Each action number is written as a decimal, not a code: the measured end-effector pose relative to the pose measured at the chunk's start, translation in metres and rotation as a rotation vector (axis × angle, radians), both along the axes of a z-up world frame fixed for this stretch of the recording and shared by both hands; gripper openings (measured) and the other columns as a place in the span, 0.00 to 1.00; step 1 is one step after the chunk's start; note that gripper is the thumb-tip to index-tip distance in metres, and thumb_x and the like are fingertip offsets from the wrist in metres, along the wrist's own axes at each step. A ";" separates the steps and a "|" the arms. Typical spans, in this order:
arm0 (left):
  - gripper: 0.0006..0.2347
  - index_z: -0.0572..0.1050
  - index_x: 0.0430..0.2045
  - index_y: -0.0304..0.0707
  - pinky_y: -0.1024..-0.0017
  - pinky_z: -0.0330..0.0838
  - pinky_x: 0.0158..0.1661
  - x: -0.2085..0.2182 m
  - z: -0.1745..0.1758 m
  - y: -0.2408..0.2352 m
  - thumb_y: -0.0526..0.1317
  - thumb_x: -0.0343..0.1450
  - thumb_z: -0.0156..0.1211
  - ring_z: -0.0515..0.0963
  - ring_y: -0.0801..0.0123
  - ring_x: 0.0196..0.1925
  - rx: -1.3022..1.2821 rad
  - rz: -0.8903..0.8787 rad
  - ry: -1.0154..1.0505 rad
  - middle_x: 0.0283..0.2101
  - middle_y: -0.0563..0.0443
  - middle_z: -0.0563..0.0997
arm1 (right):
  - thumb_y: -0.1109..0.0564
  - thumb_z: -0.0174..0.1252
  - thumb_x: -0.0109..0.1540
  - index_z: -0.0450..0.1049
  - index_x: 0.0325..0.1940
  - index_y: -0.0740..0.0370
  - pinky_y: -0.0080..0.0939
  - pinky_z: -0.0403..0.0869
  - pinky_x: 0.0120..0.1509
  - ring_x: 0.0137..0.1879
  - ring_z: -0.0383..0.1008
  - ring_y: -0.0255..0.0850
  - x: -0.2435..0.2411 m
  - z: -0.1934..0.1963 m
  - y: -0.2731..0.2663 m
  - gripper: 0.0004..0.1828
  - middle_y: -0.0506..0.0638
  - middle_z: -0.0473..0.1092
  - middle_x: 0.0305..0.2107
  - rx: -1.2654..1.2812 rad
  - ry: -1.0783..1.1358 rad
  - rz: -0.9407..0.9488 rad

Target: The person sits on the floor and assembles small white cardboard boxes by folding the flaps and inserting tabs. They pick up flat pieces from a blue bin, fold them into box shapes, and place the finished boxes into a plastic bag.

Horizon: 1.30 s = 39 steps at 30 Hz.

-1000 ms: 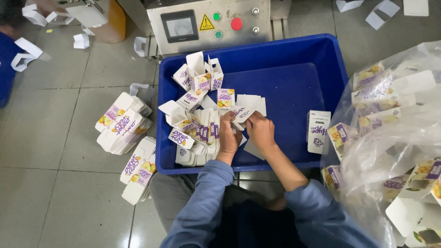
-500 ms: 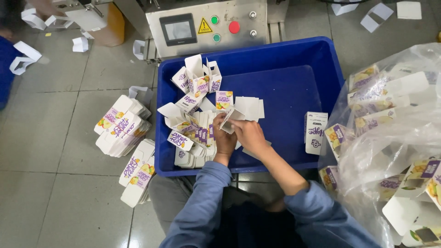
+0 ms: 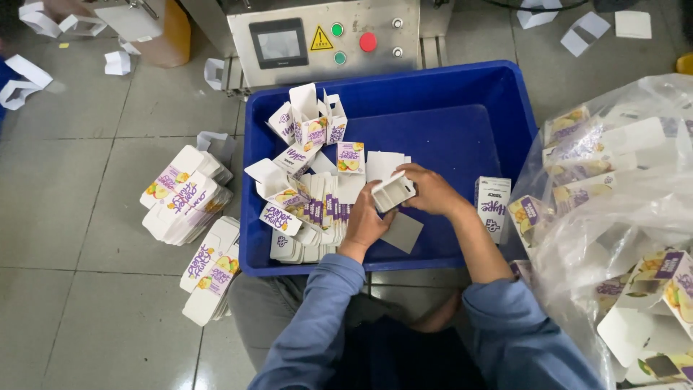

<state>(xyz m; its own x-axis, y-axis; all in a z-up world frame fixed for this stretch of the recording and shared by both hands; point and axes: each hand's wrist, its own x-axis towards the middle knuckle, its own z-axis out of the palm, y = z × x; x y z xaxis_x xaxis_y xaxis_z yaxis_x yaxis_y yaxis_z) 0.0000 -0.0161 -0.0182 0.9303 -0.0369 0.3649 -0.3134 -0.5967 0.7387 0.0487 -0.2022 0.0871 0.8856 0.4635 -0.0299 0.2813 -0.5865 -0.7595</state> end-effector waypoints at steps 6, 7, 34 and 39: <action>0.33 0.59 0.64 0.25 0.53 0.72 0.60 0.002 0.032 0.008 0.45 0.69 0.68 0.73 0.40 0.62 0.049 0.056 -0.007 0.59 0.28 0.69 | 0.55 0.73 0.58 0.72 0.55 0.67 0.39 0.78 0.26 0.26 0.77 0.46 0.050 -0.086 -0.051 0.26 0.64 0.74 0.43 0.435 0.027 -0.564; 0.33 0.59 0.64 0.25 0.53 0.72 0.60 0.005 0.015 0.011 0.45 0.69 0.68 0.73 0.40 0.62 0.047 0.058 -0.006 0.59 0.28 0.69 | 0.55 0.73 0.58 0.72 0.55 0.67 0.39 0.78 0.26 0.26 0.77 0.46 0.054 -0.096 -0.056 0.26 0.64 0.74 0.43 0.433 0.028 -0.563; 0.15 0.75 0.14 0.49 0.74 0.72 0.18 0.007 -0.009 0.017 0.50 0.72 0.59 0.80 0.65 0.17 0.194 0.045 -0.079 0.14 0.56 0.76 | 0.46 0.76 0.48 0.43 0.82 0.59 0.81 0.74 0.52 0.61 0.67 0.80 0.013 -0.130 -0.093 0.67 0.73 0.43 0.70 -0.633 0.329 -0.679; 0.28 0.69 0.58 0.42 0.55 0.81 0.46 -0.004 0.028 0.014 0.40 0.62 0.70 0.82 0.46 0.50 0.130 0.012 0.023 0.48 0.38 0.78 | 0.30 0.69 0.61 0.44 0.81 0.58 0.70 0.80 0.43 0.50 0.72 0.82 0.034 -0.083 -0.066 0.59 0.77 0.50 0.65 0.294 0.367 -0.924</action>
<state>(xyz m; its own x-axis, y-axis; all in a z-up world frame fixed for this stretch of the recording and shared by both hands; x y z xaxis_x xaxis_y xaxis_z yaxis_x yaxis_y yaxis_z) -0.0044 -0.0024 0.0098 0.9389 -0.0715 0.3367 -0.2901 -0.6911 0.6620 0.0831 -0.2681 0.0039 0.8588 -0.3589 -0.3656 -0.4619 -0.2338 -0.8555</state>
